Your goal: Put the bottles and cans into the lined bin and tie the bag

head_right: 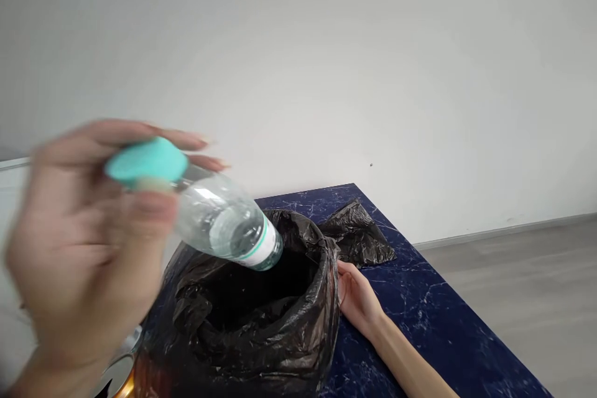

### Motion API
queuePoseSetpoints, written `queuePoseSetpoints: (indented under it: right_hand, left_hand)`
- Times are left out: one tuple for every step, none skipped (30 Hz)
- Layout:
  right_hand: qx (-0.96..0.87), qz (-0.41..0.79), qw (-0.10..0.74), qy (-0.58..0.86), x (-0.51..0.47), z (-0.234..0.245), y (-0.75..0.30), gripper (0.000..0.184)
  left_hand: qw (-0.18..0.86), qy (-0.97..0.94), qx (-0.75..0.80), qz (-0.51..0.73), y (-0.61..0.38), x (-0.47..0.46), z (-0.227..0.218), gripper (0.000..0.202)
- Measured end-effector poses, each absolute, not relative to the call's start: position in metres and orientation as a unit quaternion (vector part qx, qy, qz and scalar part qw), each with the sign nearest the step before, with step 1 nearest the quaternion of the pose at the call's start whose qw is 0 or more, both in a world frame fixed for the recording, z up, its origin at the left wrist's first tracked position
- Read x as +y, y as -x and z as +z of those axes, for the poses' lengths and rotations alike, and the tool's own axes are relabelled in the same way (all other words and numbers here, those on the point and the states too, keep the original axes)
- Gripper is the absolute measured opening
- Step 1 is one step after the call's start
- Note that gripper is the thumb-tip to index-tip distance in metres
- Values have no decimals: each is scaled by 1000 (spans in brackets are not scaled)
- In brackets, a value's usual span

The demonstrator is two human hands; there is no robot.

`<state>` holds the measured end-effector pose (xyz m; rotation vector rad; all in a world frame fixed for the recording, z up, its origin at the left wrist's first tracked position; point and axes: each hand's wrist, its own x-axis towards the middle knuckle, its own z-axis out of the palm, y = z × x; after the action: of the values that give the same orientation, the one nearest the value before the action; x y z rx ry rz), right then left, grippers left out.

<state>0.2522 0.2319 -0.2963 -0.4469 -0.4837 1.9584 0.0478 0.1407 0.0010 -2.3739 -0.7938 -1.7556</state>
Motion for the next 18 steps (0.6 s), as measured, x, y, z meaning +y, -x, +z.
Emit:
queuePoseSetpoints:
  right_hand:
    - [-201,814,512,186,232,-297,-252,18]
    - [-202,814,512,186,232,-297,-252,18]
    - [-202,813,513,186,232,-298,-251,19]
    - [-203,813,513,186,232,-298,-251,19]
    - [-204,812,514,184,231,-297,-251,19]
    - [-205,812,515,182,231,-297,-250,19]
    - [-206,812,516,181,231,-297,-250,19]
    - [-208,811,516,181,230,-296,-250,20]
    - [-211,811,515,182,230,-296,-250,20]
    - [-214,810,514,184,229,-295,-250,20]
    - [-215,810,512,187,229,-295,-250,21]
    - [-215,811,510,190,228,-295,-250,20]
    - [-214,810,510,192,228,-295,-251,19]
    - [-212,811,511,193,228,-296,-251,18]
    - [-211,811,511,193,228,-296,-251,17]
    - [-211,811,510,192,228,-296,-252,17]
    - [-213,812,508,192,228,-297,-252,17]
    - [-217,813,505,192,228,-297,-252,17]
  left_hand:
    - [0,786,-263,-560,-49,142,-3,25]
    - [-46,793,-275,-542,-49,144,-8,26]
    - [-88,798,-291,-520,-49,146,-13,27]
    - [-122,803,-303,-498,-49,149,-18,27]
    - [-151,805,-321,-476,-48,151,-23,28]
    - [-172,806,-338,-455,-46,154,-27,29]
    - [-186,805,-355,-437,-45,156,-31,29]
    - [-196,803,-373,-422,-43,158,-34,29]
    - [-201,800,-392,-407,-40,161,-36,30]
    - [-202,797,-413,-392,-38,162,-38,31]
    - [-200,795,-433,-375,-36,164,-39,32]
    - [-193,795,-450,-357,-34,165,-41,34]
    - [-183,796,-465,-340,-32,166,-42,36]
    - [-170,798,-477,-326,-30,167,-43,38]
    - [-157,800,-487,-313,-28,168,-45,40]
    - [-143,802,-496,-302,-27,168,-46,41]
    - [-130,803,-503,-293,-26,169,-48,43]
    - [-119,804,-510,-281,-25,170,-50,45]
